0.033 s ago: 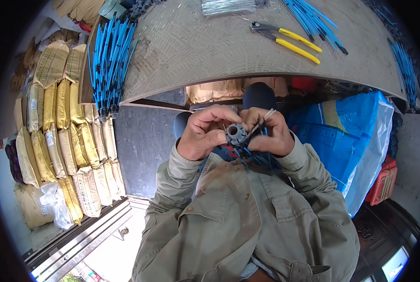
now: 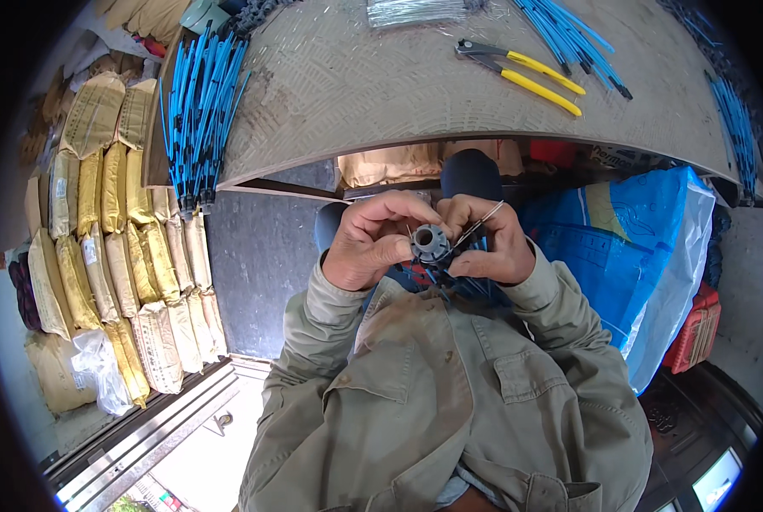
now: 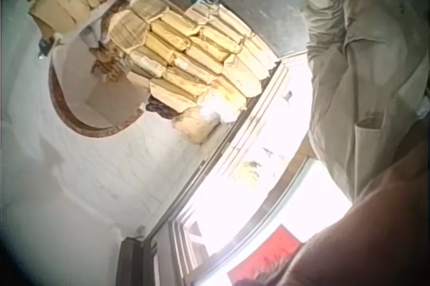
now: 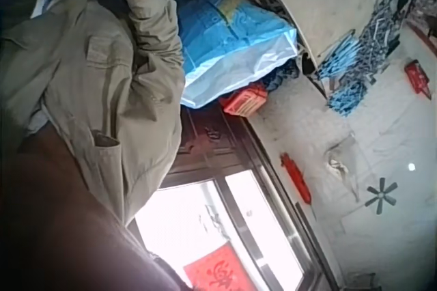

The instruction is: The person assembles blue wires into a circular connector hub using a hand tool for crimping or cutting.

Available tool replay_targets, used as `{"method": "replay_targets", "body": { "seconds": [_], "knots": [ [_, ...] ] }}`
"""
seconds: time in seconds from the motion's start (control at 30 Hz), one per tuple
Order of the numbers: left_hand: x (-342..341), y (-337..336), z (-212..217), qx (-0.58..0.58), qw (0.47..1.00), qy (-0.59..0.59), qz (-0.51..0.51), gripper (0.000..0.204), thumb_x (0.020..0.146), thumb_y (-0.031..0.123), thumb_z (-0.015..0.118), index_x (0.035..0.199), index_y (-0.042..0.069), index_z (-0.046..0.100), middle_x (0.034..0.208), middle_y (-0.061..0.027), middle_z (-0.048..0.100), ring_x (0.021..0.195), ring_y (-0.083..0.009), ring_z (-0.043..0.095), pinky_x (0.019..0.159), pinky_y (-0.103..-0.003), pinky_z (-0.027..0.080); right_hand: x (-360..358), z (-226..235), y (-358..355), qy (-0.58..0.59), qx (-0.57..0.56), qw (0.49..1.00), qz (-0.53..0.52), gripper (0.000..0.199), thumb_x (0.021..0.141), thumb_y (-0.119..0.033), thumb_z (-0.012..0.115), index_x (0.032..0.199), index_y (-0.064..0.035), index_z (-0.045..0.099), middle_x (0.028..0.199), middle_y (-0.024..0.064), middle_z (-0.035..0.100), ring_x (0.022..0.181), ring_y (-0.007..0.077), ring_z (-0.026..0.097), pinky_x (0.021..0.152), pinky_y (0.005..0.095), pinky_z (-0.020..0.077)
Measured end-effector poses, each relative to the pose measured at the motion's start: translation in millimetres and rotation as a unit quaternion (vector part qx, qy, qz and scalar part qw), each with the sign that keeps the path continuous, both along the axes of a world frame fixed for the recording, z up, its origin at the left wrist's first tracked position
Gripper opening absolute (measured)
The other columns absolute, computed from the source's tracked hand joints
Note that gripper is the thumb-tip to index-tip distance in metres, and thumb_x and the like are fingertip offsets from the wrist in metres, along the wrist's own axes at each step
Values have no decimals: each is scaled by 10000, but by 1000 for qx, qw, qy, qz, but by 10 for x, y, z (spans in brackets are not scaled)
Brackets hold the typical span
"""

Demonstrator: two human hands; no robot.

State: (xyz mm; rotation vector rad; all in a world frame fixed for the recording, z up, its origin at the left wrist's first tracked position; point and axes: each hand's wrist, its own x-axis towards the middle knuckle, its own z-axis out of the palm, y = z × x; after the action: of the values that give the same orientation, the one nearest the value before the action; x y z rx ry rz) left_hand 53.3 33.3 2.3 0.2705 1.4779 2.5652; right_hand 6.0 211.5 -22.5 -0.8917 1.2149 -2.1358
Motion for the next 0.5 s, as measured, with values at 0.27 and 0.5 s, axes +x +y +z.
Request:
{"method": "replay_targets", "body": {
  "seconds": [0.27, 0.5],
  "knots": [
    [-36, -22, -111, 7, 998, 56, -25, 349, 791, 233, 675, 993, -43, 605, 935, -114, 602, 865, -168, 565, 774, -276, 441, 2, -27, 51, 100, 53, 990, -81, 257, 740, -173, 708, 794, 11, 537, 756, 79, 552, 686, 158, 485, 613, 268, 374],
    [-28, 13, -115, 7, 998, 63, -6, 351, 780, 246, 681, 985, -33, 622, 934, -125, 608, 854, -180, 574, 763, -287, 446, 26, -20, 78, 142, 65, 981, -116, 266, 738, -178, 709, 778, 33, 553, 736, 104, 568, 646, 182, 499, 582, 286, 386]
  ]
}}
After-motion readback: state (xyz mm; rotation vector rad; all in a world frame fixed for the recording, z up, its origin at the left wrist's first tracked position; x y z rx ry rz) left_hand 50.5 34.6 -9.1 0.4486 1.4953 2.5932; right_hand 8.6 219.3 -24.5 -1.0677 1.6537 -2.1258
